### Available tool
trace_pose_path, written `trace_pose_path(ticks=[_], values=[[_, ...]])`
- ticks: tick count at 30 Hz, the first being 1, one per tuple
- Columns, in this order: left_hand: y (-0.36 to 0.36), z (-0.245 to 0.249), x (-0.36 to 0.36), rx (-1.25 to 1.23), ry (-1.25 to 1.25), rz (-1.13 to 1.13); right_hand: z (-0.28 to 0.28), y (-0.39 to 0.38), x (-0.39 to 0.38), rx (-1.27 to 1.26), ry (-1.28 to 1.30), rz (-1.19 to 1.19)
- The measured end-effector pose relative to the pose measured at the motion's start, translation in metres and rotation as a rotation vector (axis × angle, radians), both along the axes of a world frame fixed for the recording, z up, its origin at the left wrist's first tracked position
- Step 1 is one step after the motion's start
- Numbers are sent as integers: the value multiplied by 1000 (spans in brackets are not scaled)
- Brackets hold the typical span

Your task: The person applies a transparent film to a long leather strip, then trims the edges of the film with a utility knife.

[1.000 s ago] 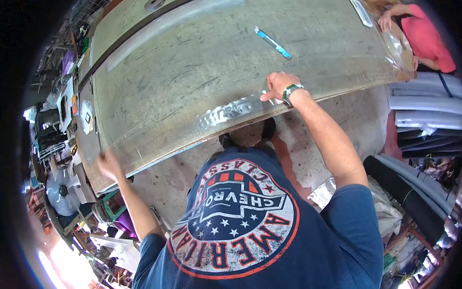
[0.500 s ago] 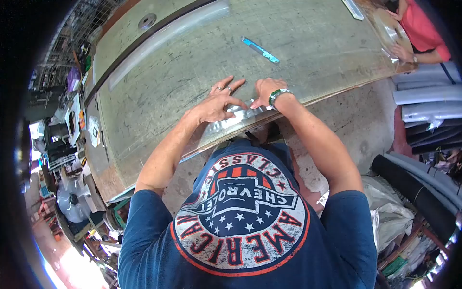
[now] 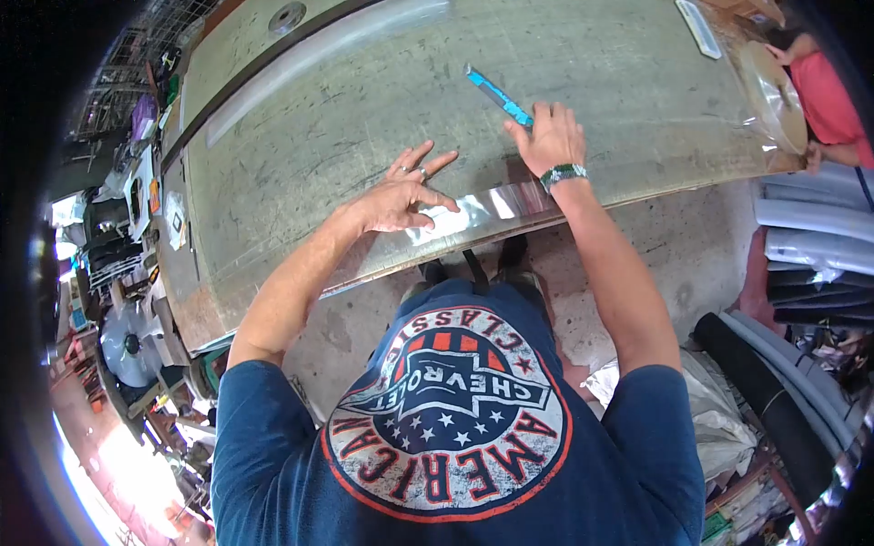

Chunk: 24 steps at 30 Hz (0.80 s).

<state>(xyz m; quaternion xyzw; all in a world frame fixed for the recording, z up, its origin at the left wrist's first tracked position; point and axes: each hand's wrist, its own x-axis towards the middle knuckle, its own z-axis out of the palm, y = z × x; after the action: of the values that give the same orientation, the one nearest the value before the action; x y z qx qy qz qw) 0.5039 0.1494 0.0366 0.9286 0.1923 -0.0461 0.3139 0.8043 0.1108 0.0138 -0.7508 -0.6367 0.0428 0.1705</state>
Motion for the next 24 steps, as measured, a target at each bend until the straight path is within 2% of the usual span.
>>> trace_pose_path(ticks=[1, 4, 7, 10, 13, 16, 20, 22, 23, 24], values=[[1, 0, 1, 4, 6, 4, -6, 7, 2, 105, -111, -24], [4, 3, 4, -29, 24, 11, -18, 11, -3, 63, -101, -66], [3, 4, 6, -84, 51, 31, -30, 13, -5, 124, -31, -44], [4, 2, 5, -66, 49, 18, -30, 15, 3, 52, 24, -66], [5, 1, 5, -42, 42, 7, 12, -8, 24, -81, 378, -148], [5, 0, 1, -31, 25, -14, 51, -35, 50, 48, 419, -161], [4, 5, 1, -42, 11, -22, 89, -15, 58, 171, 247, -119], [4, 2, -2, -36, -5, -21, 94, 9, 48, 186, 267, -152], [5, -3, -4, -28, -19, -27, 74, 23, 54, 174, 461, -199], [5, -4, -5, -21, -29, -34, 69, 31, 51, 146, 459, -185]])
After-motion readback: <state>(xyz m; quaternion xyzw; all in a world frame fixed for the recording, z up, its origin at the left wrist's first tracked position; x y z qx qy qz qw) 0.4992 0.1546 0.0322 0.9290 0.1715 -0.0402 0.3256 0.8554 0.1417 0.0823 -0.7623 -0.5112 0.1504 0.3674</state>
